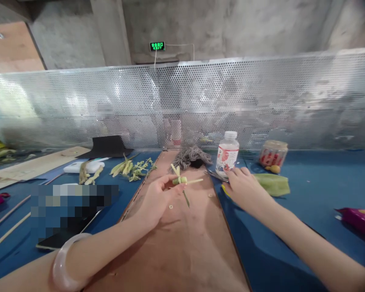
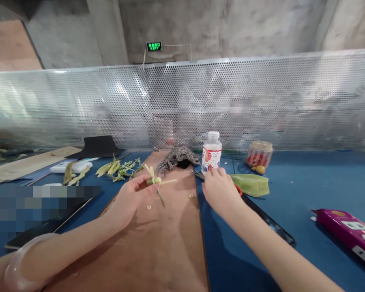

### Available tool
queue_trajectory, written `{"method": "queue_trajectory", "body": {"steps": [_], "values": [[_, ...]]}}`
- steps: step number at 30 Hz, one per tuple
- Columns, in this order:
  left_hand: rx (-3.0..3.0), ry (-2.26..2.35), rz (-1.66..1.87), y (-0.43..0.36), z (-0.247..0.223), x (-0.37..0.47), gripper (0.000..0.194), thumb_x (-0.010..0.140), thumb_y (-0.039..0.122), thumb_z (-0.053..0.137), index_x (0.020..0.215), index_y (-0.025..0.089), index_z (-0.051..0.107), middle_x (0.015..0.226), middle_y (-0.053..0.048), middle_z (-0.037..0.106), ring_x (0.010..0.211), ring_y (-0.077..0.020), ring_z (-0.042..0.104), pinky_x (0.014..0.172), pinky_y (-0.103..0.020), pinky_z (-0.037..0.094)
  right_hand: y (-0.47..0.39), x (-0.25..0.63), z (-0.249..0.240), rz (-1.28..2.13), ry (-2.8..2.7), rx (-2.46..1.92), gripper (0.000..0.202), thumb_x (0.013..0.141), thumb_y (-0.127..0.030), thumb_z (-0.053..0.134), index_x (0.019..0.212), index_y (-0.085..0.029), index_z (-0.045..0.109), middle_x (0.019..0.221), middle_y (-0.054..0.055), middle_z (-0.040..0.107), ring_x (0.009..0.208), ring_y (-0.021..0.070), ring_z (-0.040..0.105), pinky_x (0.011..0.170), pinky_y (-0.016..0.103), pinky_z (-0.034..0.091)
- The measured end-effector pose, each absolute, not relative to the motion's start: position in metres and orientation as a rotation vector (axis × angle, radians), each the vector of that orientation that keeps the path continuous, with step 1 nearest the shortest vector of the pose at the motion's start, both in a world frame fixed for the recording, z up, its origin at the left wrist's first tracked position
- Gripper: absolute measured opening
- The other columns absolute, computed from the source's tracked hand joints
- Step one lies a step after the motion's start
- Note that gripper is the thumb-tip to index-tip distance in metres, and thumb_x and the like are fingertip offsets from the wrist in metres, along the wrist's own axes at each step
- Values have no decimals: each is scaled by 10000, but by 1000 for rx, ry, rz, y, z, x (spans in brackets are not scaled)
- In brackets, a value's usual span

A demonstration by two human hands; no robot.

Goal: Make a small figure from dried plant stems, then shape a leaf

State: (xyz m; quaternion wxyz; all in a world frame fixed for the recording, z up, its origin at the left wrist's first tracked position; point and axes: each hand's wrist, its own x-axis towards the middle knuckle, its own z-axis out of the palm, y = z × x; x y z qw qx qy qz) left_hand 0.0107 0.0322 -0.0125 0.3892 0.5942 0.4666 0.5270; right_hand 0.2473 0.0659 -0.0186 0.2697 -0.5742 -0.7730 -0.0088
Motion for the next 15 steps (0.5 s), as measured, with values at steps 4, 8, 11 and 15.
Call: {"method": "queue_trajectory", "body": {"steps": [4, 8, 11, 15], "values": [[1431, 1128, 1412, 37, -10, 10, 258, 664, 251, 720, 900, 172, 650, 905, -43, 697, 819, -152, 604, 741, -253, 451, 96, 280, -31, -262, -2323, -1990, 401, 827, -450, 531, 862, -77, 674, 944, 247, 639, 988, 346, 562, 840, 423, 398], [1413, 1095, 1499, 39, -8, 8, 260, 641, 266, 749, 840, 158, 621, 824, -42, 705, 714, -138, 615, 712, -270, 475, 100, 283, -31, -229, -2349, -1997, 320, 836, -369, 525, 788, -89, 671, 888, 216, 665, 878, 305, 615, 767, 368, 420], [1366, 1002, 1525, 40, -5, 7, 287, 654, 285, 746, 875, 148, 625, 826, -65, 716, 737, -175, 658, 735, -317, 516, 95, 281, -25, -211, -2309, -1985, 209, 774, -274, 568, 749, -84, 651, 841, 206, 664, 843, 307, 619, 738, 356, 422], [1249, 896, 1530, 41, -3, 4, 330, 664, 273, 750, 943, 140, 635, 891, -87, 718, 787, -213, 688, 783, -370, 546, 85, 270, -15, -209, -2117, -1946, 266, 767, -278, 558, 908, -56, 593, 978, 229, 622, 919, 316, 591, 768, 368, 419]]}}
